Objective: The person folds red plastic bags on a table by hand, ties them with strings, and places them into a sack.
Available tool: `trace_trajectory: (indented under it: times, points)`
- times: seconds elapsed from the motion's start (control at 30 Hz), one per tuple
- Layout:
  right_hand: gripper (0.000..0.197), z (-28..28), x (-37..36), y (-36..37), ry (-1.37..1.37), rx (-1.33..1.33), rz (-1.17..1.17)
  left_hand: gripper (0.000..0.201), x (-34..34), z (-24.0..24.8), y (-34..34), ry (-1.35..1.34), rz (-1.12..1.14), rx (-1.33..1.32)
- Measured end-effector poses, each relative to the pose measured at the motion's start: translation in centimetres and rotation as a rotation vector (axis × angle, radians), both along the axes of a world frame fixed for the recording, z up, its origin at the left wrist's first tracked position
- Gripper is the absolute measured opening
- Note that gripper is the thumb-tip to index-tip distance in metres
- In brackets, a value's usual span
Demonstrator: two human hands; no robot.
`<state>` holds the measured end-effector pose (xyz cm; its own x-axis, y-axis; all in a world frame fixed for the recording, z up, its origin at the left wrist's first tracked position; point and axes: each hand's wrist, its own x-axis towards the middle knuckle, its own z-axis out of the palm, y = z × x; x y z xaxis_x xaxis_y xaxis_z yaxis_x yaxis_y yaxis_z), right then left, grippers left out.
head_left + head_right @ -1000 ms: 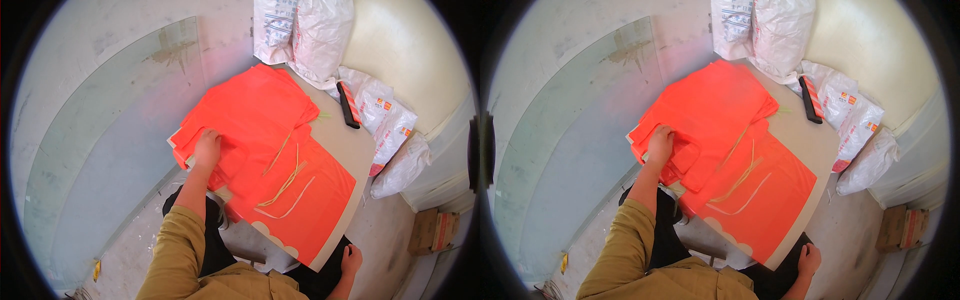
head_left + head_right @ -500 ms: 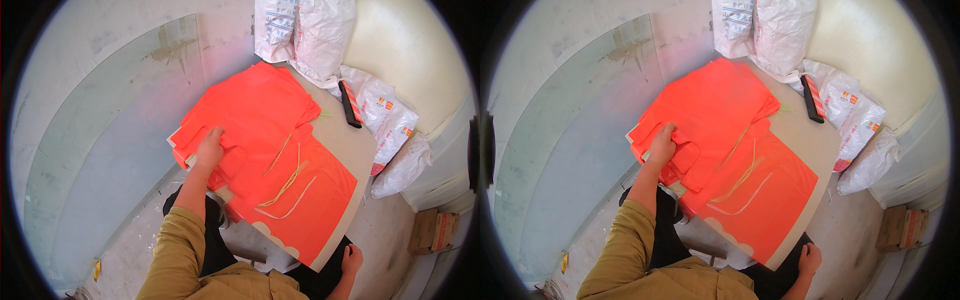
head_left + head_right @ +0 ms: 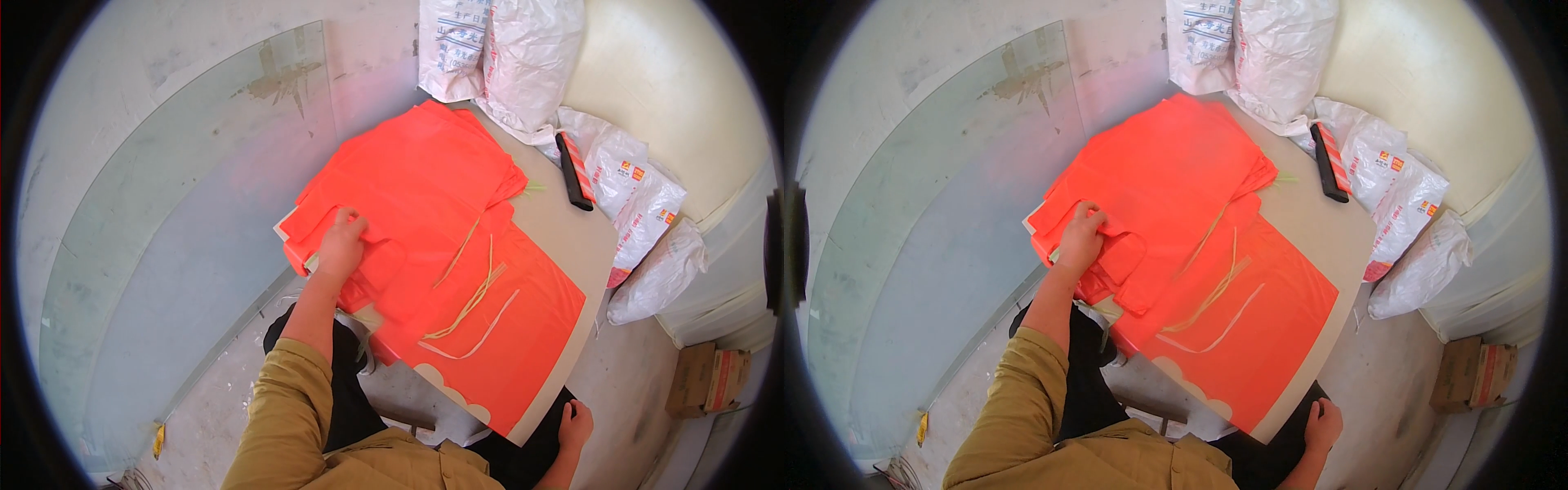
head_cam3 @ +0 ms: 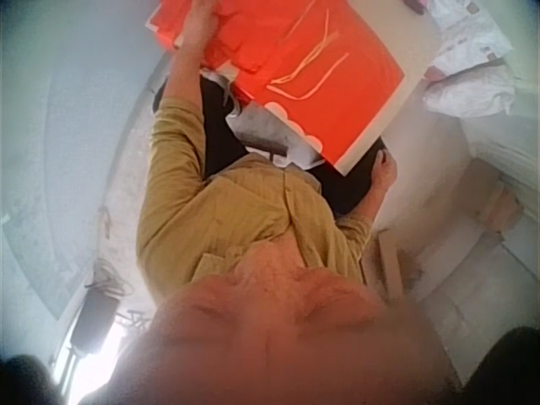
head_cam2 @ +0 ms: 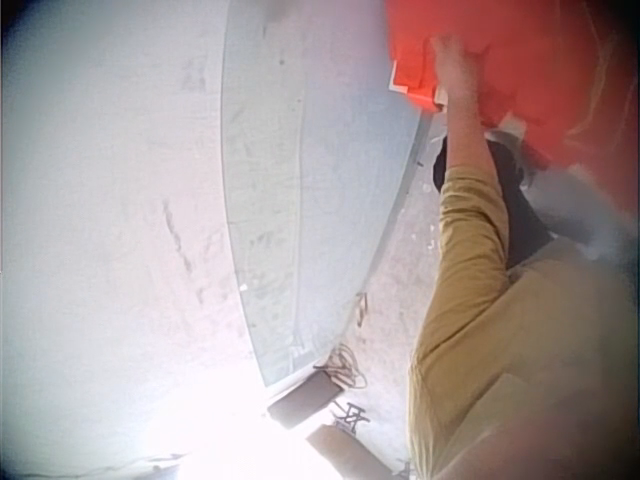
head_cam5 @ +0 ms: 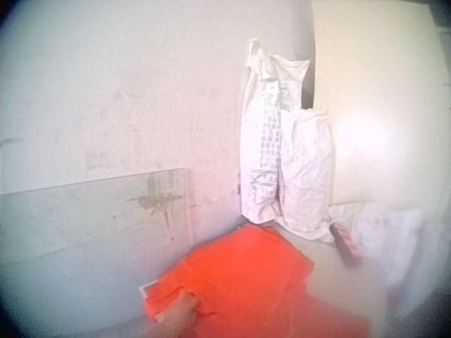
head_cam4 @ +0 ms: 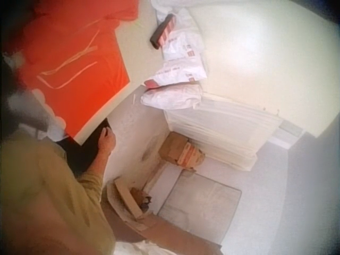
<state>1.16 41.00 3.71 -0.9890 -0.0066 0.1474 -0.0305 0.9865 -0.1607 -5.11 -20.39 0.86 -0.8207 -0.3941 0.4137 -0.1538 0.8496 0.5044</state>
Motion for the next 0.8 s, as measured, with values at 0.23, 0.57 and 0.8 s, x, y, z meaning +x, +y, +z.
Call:
trace_trajectory:
  times: [0.23, 0.57, 0.8]
  points:
    - [0.023, -0.1, -0.2, -0.1, -0.007, 0.001, -0.003, 0.026, 0.0, 0.2, 0.3, -0.061, 0.024, -0.006]
    - [0.022, 0.5, -0.1, -0.5, -0.017, -0.008, -0.006, 0.013, -0.8, 0.6, 0.5, 0.044, 0.042, 0.041]
    - [0.022, 0.2, -0.1, -0.3, -0.003, 0.003, -0.009, 0.014, -2.3, 1.4, 1.5, 0.268, 0.039, 0.133]
